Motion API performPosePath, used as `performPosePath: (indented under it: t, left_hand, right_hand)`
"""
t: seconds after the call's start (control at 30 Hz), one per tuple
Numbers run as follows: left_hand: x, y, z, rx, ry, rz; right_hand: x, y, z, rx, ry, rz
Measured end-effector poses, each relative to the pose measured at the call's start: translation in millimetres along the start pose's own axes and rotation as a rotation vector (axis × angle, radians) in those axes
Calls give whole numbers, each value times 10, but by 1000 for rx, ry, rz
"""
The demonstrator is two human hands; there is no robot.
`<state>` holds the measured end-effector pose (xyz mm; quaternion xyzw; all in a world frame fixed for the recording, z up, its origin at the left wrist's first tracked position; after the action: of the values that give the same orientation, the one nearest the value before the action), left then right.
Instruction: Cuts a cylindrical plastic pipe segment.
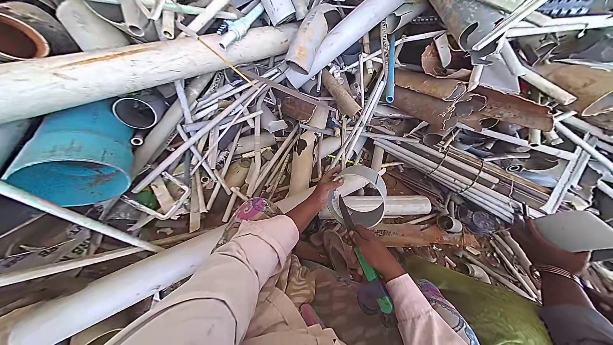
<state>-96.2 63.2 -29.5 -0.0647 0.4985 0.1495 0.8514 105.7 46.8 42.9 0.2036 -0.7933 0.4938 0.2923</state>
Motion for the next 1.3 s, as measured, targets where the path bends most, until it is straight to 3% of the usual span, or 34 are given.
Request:
performPosePath:
  t: [0.93,1.3]
  left_hand:
    - [-35,-116,94,112,176,-69]
    - [9,-179,133,125,177,-13]
  right_hand:
    - [95,110,79,15,-272,81]
    - [141,136,95,32,-308,122]
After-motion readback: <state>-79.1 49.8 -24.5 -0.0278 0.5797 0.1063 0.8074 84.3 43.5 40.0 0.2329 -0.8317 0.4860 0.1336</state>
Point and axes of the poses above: each hand's wrist, its own y-axis towards the middle knuckle, its own z-axis out of the palm, x = y × z, the point moved 2 cm from there along y, towards the middle knuckle, and after that the axes turned 7 degrees about x, right-handed, at the moved point
